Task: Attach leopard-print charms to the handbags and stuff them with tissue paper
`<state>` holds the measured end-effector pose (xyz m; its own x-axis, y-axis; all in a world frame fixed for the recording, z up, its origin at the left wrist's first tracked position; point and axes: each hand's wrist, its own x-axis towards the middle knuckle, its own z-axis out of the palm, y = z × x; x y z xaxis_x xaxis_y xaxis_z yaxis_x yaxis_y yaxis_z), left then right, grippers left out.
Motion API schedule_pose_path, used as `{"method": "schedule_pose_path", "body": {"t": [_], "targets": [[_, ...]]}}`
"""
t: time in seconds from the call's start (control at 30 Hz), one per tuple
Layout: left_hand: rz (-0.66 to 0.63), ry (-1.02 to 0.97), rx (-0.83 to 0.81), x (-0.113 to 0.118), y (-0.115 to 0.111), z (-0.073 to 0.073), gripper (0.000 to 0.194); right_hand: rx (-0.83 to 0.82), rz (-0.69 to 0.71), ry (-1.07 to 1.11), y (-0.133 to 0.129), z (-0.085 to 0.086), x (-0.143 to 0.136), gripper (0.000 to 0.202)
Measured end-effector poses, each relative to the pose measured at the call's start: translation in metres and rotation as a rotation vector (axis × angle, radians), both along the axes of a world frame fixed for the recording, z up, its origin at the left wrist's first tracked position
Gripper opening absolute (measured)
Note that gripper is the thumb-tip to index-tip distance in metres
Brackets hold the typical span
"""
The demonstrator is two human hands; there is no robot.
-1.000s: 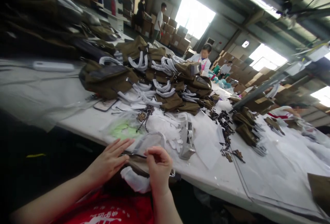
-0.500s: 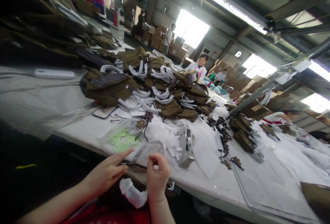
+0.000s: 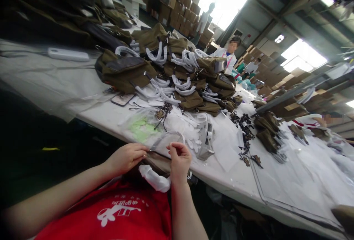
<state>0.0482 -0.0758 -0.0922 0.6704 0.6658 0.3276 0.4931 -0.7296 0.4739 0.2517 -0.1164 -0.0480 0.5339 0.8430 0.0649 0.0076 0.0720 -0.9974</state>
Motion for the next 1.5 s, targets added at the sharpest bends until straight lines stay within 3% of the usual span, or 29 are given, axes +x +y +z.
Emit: {"method": "schedule_pose_path", "body": {"t": [0.3, 0.4, 0.47, 0.57, 0.6, 0.67, 0.73, 0.77, 0.87, 1.0, 1.1, 1.27, 1.5], "targets": [[-0.059, 0.044, -0.031, 0.000, 0.005, -0.001, 0.022, 0.009, 0.091, 0.006, -0.001, -0.003, -0.018, 0.017], [-0.074, 0.031, -0.055, -0.001, 0.006, 0.001, 0.023, 0.020, 0.059, -0.037, 0.002, -0.004, -0.015, 0.018], [-0.078, 0.012, -0.055, -0.002, 0.006, 0.001, 0.025, 0.043, -0.010, -0.194, 0.002, -0.002, -0.008, 0.018], [-0.071, -0.002, -0.040, -0.001, 0.005, -0.001, 0.027, 0.158, -0.119, -0.648, -0.006, 0.006, -0.002, 0.020], [-0.070, 0.003, -0.034, 0.000, 0.005, -0.001, 0.027, 0.216, -0.066, -0.812, -0.009, 0.010, -0.004, 0.022], [-0.062, 0.002, -0.020, 0.002, 0.006, -0.002, 0.026, 0.284, 0.244, -1.093, -0.014, 0.015, -0.013, 0.032], [-0.058, -0.015, 0.000, 0.004, 0.006, -0.001, 0.025, 0.216, 0.592, -1.290, -0.014, 0.017, -0.025, 0.042], [-0.063, -0.022, 0.010, 0.005, 0.006, -0.001, 0.024, 0.129, 0.690, -1.364, -0.011, 0.016, -0.031, 0.044], [-0.089, -0.012, 0.027, 0.005, 0.004, 0.000, 0.024, -0.155, 0.733, -1.505, 0.001, 0.011, -0.040, 0.030], [0.124, -0.062, 0.028, -0.003, -0.001, -0.004, 0.023, -0.275, 0.649, -1.474, 0.008, 0.010, -0.036, 0.022], [0.279, -0.161, -0.137, -0.010, 0.001, -0.011, 0.028, -0.264, 0.598, -1.266, 0.004, 0.011, -0.032, 0.028], [0.279, -0.263, -0.468, -0.015, 0.011, -0.015, 0.036, -0.300, 0.649, -0.901, -0.001, 0.004, -0.036, 0.028], [0.274, -0.275, -0.497, -0.015, 0.013, -0.013, 0.038, -0.338, 0.652, -0.923, 0.004, -0.008, -0.040, 0.025]]}}
